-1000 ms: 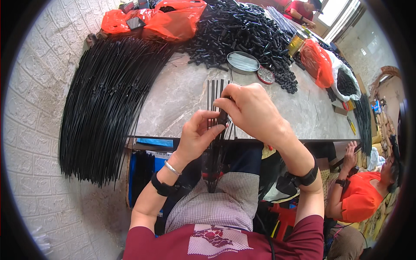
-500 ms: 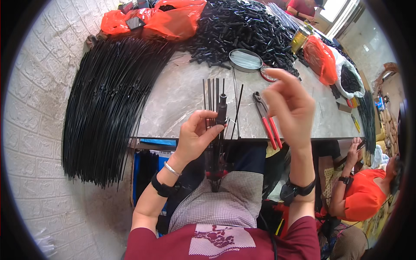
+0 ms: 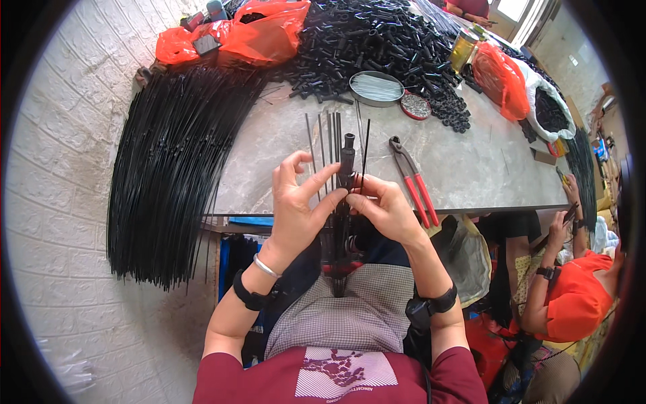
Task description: The recorder is assembling the internal rib structure of umbrellas at a factory workbench.
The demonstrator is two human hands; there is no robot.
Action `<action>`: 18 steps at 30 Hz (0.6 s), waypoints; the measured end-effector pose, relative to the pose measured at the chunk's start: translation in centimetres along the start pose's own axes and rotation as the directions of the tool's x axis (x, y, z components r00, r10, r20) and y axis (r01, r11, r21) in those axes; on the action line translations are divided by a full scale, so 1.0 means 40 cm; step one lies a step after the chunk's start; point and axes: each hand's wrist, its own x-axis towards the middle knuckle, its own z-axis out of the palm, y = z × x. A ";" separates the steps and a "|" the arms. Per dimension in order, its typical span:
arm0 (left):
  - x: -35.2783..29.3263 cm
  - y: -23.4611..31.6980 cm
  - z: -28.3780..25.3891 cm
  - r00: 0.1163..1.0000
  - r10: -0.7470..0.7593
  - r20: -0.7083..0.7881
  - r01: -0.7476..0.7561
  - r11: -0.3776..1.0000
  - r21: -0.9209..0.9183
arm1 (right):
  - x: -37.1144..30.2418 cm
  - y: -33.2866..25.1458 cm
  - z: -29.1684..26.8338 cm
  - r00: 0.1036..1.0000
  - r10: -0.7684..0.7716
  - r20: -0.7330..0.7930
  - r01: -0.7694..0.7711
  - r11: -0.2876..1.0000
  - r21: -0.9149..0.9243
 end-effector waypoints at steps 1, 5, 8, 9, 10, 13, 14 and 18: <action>-0.003 0.018 -0.011 0.999 0.020 0.029 -0.025 0.985 0.168 | -0.001 0.006 0.000 1.000 -0.002 0.000 0.002 1.000 0.006; 0.008 0.043 -0.027 0.977 -0.022 0.211 -0.062 0.923 0.379 | -0.006 0.013 -0.001 0.999 -0.001 -0.042 0.001 1.000 0.000; 0.003 0.024 -0.012 0.952 -0.189 0.242 0.196 0.981 -0.003 | -0.009 0.014 0.002 0.998 -0.019 -0.058 0.017 0.999 -0.039; 0.004 0.015 -0.004 0.952 -0.188 0.241 0.194 0.981 -0.001 | -0.009 0.015 0.004 0.997 -0.047 -0.063 0.043 0.997 -0.057; 0.007 0.006 0.005 0.965 -0.154 0.212 0.190 0.968 -0.165 | -0.008 0.018 0.005 0.997 -0.046 -0.066 0.043 0.998 -0.056; 0.011 0.003 0.015 0.979 -0.114 0.168 0.165 0.927 -0.337 | -0.009 0.020 0.004 0.980 -0.169 -0.108 0.157 0.981 -0.113; 0.011 0.003 0.015 0.982 -0.105 0.155 0.153 0.925 -0.349 | -0.011 0.014 0.002 0.990 -0.112 -0.090 0.105 0.992 -0.070; 0.017 -0.001 0.011 0.979 -0.104 0.175 0.165 0.907 -0.387 | -0.016 0.005 0.004 0.997 -0.032 -0.066 0.032 0.999 0.006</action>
